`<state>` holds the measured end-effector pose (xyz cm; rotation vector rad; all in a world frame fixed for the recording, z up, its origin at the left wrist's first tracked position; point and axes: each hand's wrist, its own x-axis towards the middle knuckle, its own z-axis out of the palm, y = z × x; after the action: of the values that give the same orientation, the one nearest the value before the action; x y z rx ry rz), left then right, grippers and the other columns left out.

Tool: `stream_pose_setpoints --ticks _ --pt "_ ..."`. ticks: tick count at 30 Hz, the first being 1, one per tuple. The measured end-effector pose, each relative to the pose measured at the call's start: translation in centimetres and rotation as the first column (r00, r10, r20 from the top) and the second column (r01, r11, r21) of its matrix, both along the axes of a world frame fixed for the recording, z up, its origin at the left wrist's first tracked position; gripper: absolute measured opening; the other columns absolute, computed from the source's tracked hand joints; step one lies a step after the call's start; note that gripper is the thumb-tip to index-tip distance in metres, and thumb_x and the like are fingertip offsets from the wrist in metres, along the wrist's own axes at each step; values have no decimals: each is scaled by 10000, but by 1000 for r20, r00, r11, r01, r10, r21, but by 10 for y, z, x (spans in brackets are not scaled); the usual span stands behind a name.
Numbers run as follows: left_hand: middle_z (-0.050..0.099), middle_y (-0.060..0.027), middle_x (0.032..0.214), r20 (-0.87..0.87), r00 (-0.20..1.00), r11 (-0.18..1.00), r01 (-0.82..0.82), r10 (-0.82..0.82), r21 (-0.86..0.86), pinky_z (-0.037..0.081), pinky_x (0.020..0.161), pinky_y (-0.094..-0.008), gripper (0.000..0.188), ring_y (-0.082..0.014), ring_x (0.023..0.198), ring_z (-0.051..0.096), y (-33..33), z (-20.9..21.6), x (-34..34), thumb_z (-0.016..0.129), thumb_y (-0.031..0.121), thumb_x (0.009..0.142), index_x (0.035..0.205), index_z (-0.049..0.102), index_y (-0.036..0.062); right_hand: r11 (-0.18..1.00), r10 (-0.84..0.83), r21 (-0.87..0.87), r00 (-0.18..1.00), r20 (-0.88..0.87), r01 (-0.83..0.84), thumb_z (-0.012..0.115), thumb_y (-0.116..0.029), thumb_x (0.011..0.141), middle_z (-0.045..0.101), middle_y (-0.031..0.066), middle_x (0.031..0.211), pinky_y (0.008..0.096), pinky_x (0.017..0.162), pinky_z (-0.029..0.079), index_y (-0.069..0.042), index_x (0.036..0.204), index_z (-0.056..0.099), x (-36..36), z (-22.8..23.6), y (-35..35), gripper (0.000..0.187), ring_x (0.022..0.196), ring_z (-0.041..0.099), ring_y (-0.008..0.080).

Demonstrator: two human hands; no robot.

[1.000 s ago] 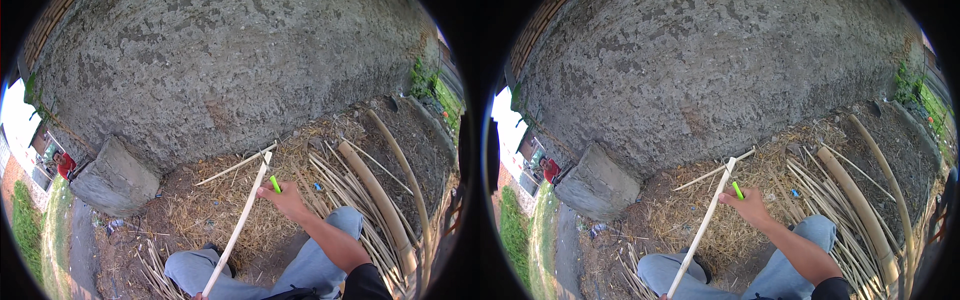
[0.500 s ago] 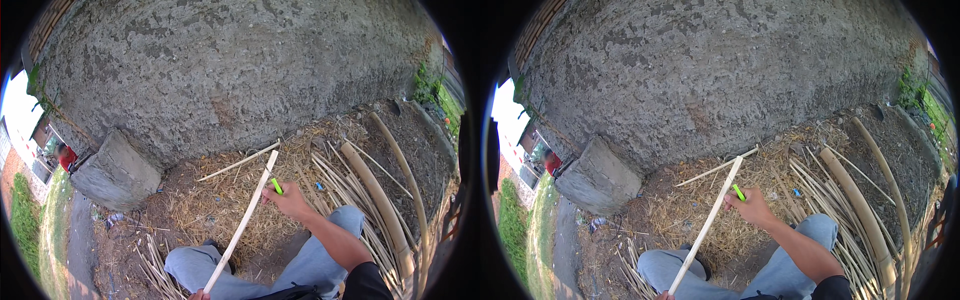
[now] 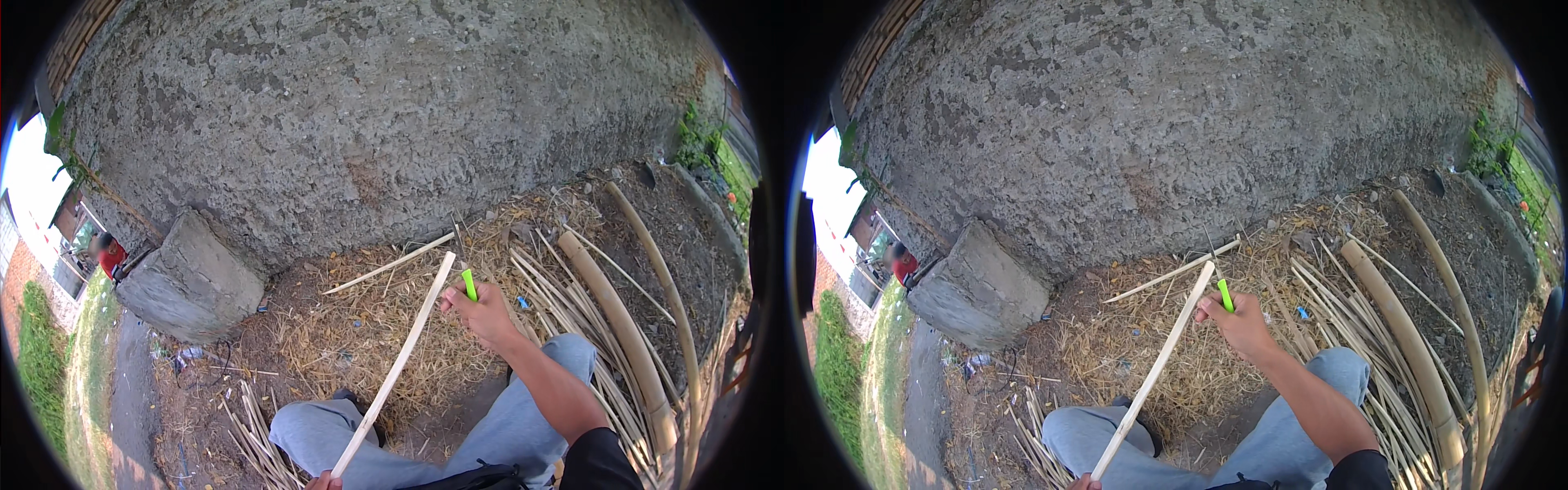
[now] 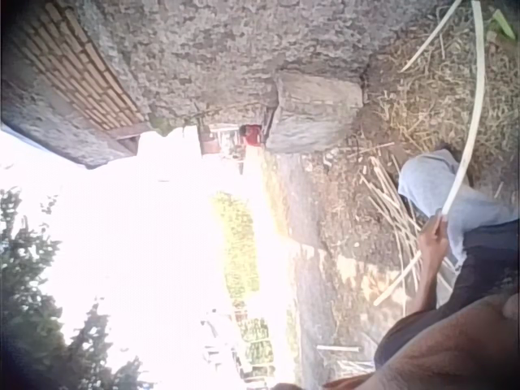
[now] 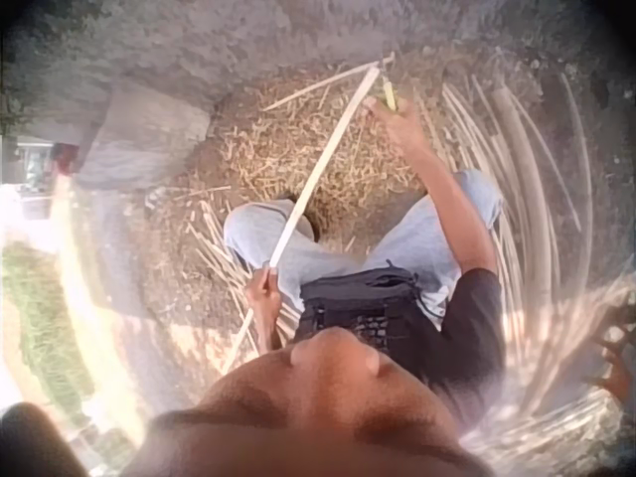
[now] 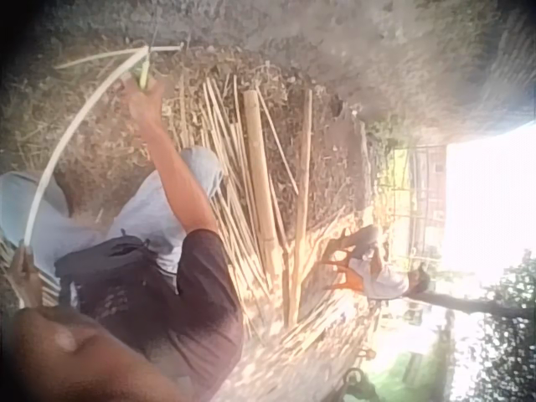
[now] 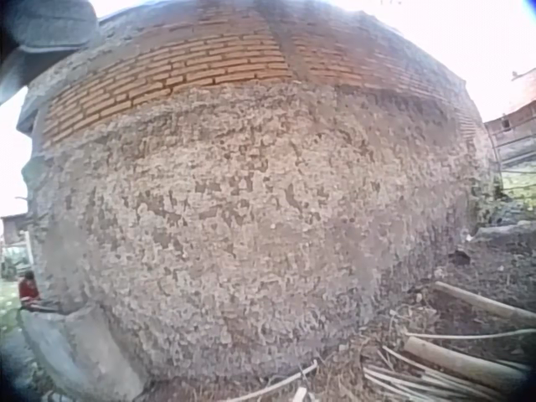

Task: The person whittles and shapes long bamboo sticks using a small knife, shaving off thin strips and then crossing two sticks together.

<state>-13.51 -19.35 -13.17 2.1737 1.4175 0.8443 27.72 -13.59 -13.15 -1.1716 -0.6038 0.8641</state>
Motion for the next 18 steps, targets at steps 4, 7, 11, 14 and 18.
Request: stream_pose_setpoints --ticks 4,7,11,14,18 --pt "558 -150 666 -15 1000 1000 1 -1 -4 425 555 -364 102 -245 570 504 1 1 -1 629 75 898 891 646 -26 1000 -21 -15 999 -44 21 660 -120 916 692 55 771 200 403 274 18 927 693 2 6 0 143 467 395 11" --pt "560 -149 668 -56 998 1000 0 -1 -29 426 556 -359 91 -239 569 505 2 3 -2 632 65 891 895 649 -25 999 -38 -18 997 -72 37 671 -122 907 683 72 774 199 393 272 15 929 669 9 3 -2 139 445 383 13" --pt "559 -148 669 -15 1000 1000 -14 14 -15 426 558 -357 83 -239 573 509 1 5 0 630 58 890 893 649 -23 998 -67 -17 992 -109 66 674 -127 902 674 78 775 207 396 284 2 920 648 12 6 -4 132 436 376 16" --pt "560 -146 674 -10 999 999 -31 31 -13 429 562 -363 79 -248 579 514 1 4 -1 629 56 890 894 649 -21 998 -69 -13 993 -101 68 655 -130 915 673 77 780 213 399 286 -1 922 645 11 7 -3 130 438 371 18" --pt "569 -154 688 -35 999 999 -34 33 -22 432 570 -365 82 -246 593 529 1 4 -3 627 51 891 918 655 -22 997 -74 -4 990 -117 74 633 -138 929 673 78 782 214 402 285 -6 908 641 12 5 -2 134 442 368 18"
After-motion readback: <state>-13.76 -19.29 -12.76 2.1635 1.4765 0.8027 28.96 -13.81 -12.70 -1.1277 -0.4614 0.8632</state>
